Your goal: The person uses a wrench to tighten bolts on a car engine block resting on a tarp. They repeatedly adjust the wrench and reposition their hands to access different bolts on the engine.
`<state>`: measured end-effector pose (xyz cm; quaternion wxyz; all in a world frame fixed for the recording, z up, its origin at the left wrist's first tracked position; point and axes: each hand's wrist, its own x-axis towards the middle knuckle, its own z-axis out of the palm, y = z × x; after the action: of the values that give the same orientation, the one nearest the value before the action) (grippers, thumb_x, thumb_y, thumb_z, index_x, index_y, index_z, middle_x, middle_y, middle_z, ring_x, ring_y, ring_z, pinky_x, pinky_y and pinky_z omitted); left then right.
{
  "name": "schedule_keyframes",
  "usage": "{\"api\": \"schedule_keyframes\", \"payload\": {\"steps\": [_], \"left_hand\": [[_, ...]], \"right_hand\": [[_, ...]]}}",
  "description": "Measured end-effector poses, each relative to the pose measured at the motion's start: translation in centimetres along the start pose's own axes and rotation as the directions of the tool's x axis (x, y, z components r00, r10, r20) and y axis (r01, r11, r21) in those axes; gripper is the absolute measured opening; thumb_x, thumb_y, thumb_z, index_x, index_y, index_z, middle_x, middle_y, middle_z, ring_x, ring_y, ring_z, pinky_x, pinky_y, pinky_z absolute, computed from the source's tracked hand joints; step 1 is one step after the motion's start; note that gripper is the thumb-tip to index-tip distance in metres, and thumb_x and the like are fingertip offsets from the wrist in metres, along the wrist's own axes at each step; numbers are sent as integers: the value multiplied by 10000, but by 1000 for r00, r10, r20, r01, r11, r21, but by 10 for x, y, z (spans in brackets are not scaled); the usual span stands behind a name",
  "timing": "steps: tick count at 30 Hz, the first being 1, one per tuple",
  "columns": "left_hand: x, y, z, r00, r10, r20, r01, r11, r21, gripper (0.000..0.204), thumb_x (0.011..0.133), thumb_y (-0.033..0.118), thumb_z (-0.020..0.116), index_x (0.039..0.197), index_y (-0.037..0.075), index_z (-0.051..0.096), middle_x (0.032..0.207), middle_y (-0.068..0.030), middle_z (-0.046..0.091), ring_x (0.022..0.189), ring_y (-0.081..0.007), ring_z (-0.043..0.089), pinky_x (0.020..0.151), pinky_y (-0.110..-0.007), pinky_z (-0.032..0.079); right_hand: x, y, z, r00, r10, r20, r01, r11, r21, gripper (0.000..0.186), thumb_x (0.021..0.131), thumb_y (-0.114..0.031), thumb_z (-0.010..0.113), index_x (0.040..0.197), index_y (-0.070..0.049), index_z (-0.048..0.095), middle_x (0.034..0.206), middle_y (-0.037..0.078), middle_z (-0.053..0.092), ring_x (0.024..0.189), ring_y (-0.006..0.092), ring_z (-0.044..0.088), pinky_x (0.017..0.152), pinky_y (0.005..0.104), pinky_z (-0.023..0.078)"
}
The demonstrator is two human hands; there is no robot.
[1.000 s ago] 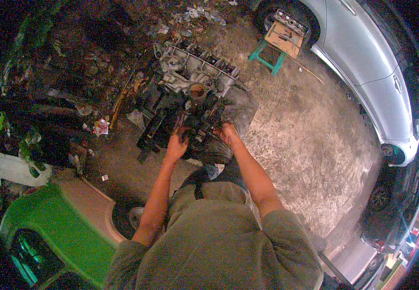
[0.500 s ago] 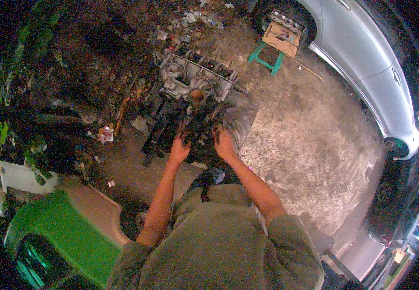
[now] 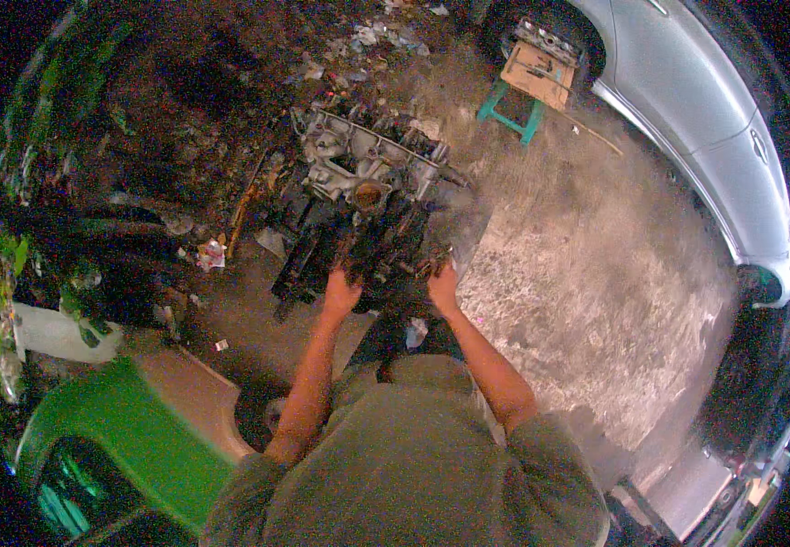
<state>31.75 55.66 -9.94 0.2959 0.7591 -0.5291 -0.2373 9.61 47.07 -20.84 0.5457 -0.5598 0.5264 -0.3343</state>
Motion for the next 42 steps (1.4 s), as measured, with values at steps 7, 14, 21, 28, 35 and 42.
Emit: {"api": "schedule_keyframes", "payload": {"steps": [7, 14, 21, 28, 35, 42], "left_hand": [[24, 7, -11, 970, 225, -95, -203, 959, 199, 216, 795, 69, 596, 1004, 17, 613, 1072, -217, 584, 1033, -403, 555, 840, -472, 484], [56, -11, -48, 942, 186, 281, -238, 957, 164, 276, 801, 98, 615, 1072, 45, 609, 1154, -179, 563, 1004, -368, 584, 830, -434, 505], [68, -11, -63, 853, 310, 421, -424, 881, 209, 334, 818, 153, 600, 1136, 54, 586, 1271, -195, 482, 1047, -391, 567, 855, -458, 501], [55, 8, -57, 895, 231, 382, -337, 912, 236, 361, 808, 169, 610, 1150, 56, 578, 1295, -257, 436, 1077, -438, 542, 868, -472, 499], [41, 16, -32, 969, 102, 224, -173, 931, 322, 366, 815, 181, 602, 1168, 85, 579, 1361, -284, 399, 1179, -458, 479, 934, -497, 463], [8, 35, -1, 989, -138, 50, 129, 980, 152, 361, 806, 176, 623, 1149, 65, 603, 1428, -263, 334, 1265, -460, 397, 1005, -486, 410]], "right_hand": [[19, 22, 21, 955, 285, -80, -251, 922, 296, 354, 885, -71, 496, 1239, -44, 493, 937, 107, 668, 814, 227, 645, 704, 356, 516], [6, -6, 49, 869, 479, -121, -312, 721, 619, 410, 893, -56, 463, 1278, -190, 418, 993, 73, 567, 812, 194, 579, 547, 339, 479], [4, -16, 60, 885, 428, -185, -131, 609, 782, 588, 836, 31, 510, 1343, -222, 350, 1000, 89, 575, 887, 226, 598, 647, 380, 522], [25, 18, 44, 894, 439, -86, -282, 702, 654, 731, 846, 86, 534, 1414, -230, 200, 1001, 143, 603, 872, 262, 623, 640, 364, 535], [30, -10, 16, 948, 294, 123, -301, 697, 651, 775, 795, 135, 569, 1397, -212, 227, 1065, 142, 576, 926, 256, 619, 687, 367, 540], [41, -15, 7, 877, 414, 244, -478, 702, 528, 686, 807, 160, 530, 1364, -139, 262, 1120, 139, 549, 987, 255, 607, 800, 385, 555]]}}
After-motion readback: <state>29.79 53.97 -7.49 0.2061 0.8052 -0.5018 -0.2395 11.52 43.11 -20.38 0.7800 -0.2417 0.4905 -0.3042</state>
